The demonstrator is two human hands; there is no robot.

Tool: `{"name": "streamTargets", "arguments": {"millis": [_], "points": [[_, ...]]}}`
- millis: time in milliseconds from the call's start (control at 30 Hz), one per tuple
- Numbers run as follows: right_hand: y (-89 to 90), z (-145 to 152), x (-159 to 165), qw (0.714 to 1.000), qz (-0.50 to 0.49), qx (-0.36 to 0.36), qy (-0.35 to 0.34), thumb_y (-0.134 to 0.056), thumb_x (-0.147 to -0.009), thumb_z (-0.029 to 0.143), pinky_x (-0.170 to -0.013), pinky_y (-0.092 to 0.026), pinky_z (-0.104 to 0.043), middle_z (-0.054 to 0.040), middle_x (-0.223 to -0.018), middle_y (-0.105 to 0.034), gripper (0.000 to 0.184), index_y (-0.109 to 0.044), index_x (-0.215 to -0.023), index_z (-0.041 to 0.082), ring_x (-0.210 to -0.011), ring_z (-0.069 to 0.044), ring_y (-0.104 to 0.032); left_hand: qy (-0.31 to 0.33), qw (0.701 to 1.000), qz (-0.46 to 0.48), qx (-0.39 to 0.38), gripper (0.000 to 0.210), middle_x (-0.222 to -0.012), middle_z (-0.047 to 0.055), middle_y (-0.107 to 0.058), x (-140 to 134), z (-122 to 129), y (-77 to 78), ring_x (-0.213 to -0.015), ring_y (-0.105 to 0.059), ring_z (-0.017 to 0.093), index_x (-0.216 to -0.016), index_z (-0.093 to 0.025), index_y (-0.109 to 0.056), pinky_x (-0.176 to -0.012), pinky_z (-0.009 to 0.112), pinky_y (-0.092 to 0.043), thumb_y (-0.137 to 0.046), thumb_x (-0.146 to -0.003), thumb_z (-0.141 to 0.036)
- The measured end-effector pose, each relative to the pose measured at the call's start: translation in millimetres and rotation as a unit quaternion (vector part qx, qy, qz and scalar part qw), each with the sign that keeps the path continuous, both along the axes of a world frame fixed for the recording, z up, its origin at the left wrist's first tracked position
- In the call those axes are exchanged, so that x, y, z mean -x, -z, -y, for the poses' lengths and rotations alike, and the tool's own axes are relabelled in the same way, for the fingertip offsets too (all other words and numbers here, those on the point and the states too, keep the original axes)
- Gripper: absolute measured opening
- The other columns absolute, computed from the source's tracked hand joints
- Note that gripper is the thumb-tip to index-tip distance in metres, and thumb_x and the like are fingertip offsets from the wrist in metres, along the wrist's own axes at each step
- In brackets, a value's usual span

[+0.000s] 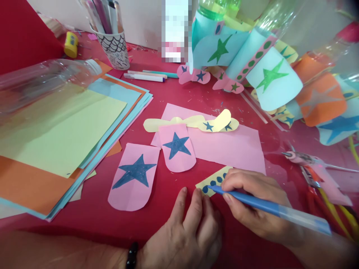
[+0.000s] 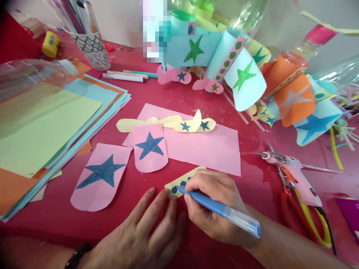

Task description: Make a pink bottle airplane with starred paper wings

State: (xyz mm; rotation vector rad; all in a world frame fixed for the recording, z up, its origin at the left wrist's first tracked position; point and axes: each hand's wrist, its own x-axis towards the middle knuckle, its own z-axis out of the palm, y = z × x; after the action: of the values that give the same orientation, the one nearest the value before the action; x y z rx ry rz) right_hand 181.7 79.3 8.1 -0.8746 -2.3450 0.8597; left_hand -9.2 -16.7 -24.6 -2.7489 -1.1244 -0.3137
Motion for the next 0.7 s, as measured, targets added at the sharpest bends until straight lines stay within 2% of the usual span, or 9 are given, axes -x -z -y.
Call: {"name": "streamTargets", "arguments": {"millis": [167, 367, 567, 700], "points": [[1.2, 1.0, 0.1, 1.000, 0.006, -0.009, -0.005, -0.059, -0.084, 0.008, -0.067, -0.051, -0.027, 0.0009, -0.072, -0.063, 0.012, -0.059, -0.087, 0.020, -0.065, -0.013, -0.061, -0.003, 1.000, 0.016, -0.011, 0.034, -0.123, 0.008, -0.066, 0.7, -2.1, -1.3, -0.109, -0.065, 0.033, -0.125, -0.017, -0.063, -0.088, 0.049, -0.058, -0.042, -0.098, -0.022], [0.7, 2.1, 3.9, 0.999, 0.008, -0.026, -0.015, -0.057, -0.085, 0.009, -0.066, -0.051, -0.028, 0.0009, -0.071, -0.064, 0.012, -0.058, -0.087, 0.021, -0.064, -0.013, -0.061, 0.000, 1.000, 0.018, -0.003, 0.032, -0.125, 0.008, -0.065, 1.2, -0.5, -0.6, -0.112, -0.064, 0.034, -0.123, -0.019, -0.064, -0.090, 0.050, -0.055, -0.043, -0.098, -0.022], [0.0, 3.0, 5.5, 1.000, 0.007, -0.014, -0.024, -0.057, -0.085, 0.010, -0.062, -0.050, -0.027, 0.0006, -0.069, -0.063, 0.011, -0.058, -0.087, 0.020, -0.060, -0.012, -0.057, -0.001, 1.000, 0.022, -0.005, 0.032, -0.124, 0.008, -0.065, 1.7, -0.9, -0.9, -0.110, -0.064, 0.032, -0.123, -0.019, -0.064, -0.091, 0.050, -0.052, -0.044, -0.099, -0.023], [-0.1, 2.3, 5.6, 0.999, 0.004, -0.028, -0.019, -0.056, -0.085, 0.009, -0.067, -0.053, -0.029, 0.0006, -0.070, -0.064, 0.012, -0.059, -0.088, 0.021, -0.062, -0.013, -0.059, 0.005, 0.999, 0.028, -0.019, 0.032, -0.120, 0.008, -0.067, 1.7, -1.4, -0.2, -0.108, -0.065, 0.033, -0.120, -0.019, -0.066, -0.089, 0.051, -0.053, -0.043, -0.098, -0.023]]}}
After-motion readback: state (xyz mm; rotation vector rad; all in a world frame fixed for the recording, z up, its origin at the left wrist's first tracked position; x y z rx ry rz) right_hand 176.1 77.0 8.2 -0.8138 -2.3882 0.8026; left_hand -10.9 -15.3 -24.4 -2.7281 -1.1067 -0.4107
